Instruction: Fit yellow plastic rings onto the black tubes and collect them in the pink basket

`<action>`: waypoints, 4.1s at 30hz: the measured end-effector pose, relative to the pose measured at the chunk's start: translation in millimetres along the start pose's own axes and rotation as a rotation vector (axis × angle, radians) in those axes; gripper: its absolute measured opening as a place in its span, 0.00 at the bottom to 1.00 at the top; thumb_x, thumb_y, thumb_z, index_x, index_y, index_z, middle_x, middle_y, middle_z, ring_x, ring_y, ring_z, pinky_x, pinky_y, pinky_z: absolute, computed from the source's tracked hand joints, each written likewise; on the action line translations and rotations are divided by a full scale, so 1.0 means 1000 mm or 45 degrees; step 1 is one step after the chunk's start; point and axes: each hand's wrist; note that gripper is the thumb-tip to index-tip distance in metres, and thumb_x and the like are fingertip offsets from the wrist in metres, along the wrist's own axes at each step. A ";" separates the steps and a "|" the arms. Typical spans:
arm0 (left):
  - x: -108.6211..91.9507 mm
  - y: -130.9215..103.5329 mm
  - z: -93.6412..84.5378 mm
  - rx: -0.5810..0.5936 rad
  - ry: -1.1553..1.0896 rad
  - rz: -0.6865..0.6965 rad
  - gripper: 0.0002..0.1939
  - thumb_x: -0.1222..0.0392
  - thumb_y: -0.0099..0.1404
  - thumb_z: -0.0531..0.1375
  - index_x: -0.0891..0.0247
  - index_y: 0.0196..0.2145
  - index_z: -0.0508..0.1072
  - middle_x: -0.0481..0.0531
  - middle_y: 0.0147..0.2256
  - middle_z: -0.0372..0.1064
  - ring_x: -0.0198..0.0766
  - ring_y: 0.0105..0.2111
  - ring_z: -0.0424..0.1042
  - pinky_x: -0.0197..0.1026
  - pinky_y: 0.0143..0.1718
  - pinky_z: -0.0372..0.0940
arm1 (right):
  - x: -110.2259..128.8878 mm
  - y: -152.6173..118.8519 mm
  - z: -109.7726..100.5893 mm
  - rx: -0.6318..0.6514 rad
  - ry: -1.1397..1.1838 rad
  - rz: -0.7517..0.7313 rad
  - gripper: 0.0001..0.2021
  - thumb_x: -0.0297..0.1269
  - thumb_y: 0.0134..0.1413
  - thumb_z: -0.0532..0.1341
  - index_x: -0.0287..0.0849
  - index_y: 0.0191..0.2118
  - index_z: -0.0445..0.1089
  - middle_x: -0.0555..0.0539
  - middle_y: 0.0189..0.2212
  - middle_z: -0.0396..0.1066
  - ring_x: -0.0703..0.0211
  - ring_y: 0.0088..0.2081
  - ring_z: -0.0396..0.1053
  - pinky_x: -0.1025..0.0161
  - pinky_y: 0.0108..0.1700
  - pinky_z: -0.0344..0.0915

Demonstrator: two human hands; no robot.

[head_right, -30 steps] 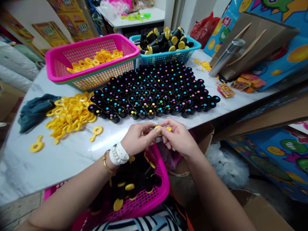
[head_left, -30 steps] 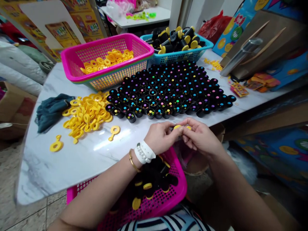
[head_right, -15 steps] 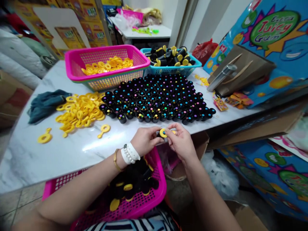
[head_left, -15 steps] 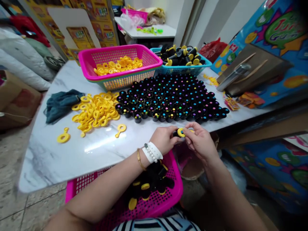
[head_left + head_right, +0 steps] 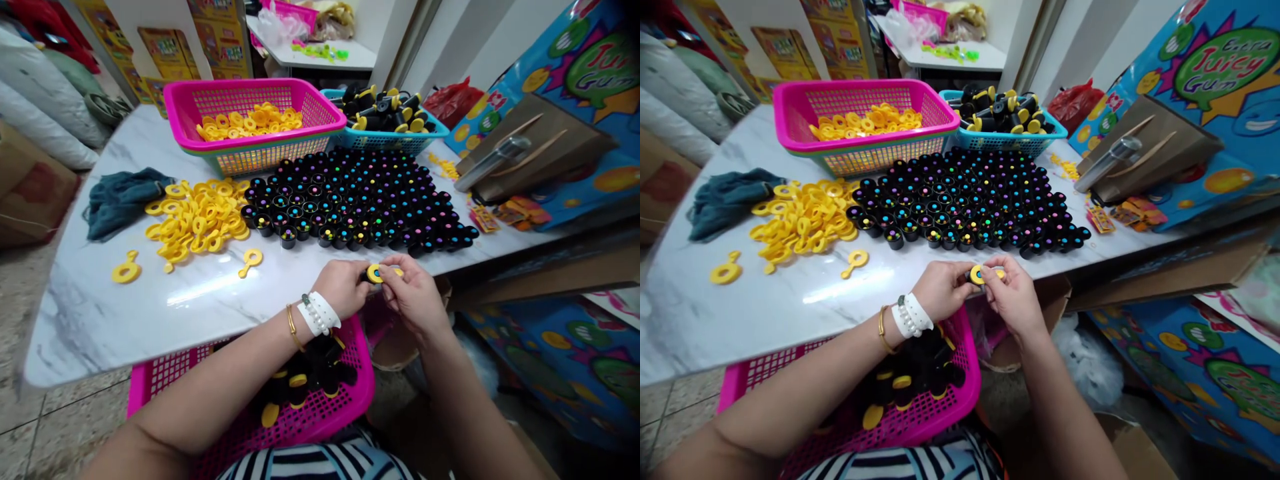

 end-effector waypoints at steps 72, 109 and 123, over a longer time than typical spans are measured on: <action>-0.023 0.010 0.007 0.167 0.608 0.002 0.15 0.59 0.66 0.51 0.61 0.43 0.76 0.57 0.29 0.76 0.45 0.30 0.76 0.42 0.32 0.66 | -0.043 -0.032 -0.002 -0.315 -0.182 -0.161 0.12 0.49 0.56 0.60 0.44 0.36 0.66 0.53 0.19 0.68 0.63 0.16 0.64 0.68 0.18 0.60; -0.008 0.010 0.011 -0.011 0.294 -0.157 0.13 0.54 0.60 0.64 0.59 0.42 0.76 0.46 0.26 0.74 0.33 0.23 0.69 0.33 0.27 0.58 | 0.006 0.004 -0.047 0.090 -0.086 -0.063 0.13 0.43 0.51 0.66 0.40 0.40 0.73 0.53 0.18 0.68 0.68 0.17 0.61 0.71 0.18 0.58; -0.009 0.014 0.013 0.043 0.272 -0.161 0.12 0.54 0.61 0.63 0.56 0.43 0.77 0.46 0.26 0.74 0.33 0.23 0.67 0.34 0.26 0.55 | 0.009 0.016 -0.025 0.040 -0.137 0.023 0.09 0.40 0.49 0.66 0.40 0.32 0.70 0.58 0.13 0.61 0.72 0.12 0.52 0.74 0.13 0.47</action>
Point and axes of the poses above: each hand's wrist, its own y-axis towards the middle knuckle, its own z-axis out of the palm, x = y × z
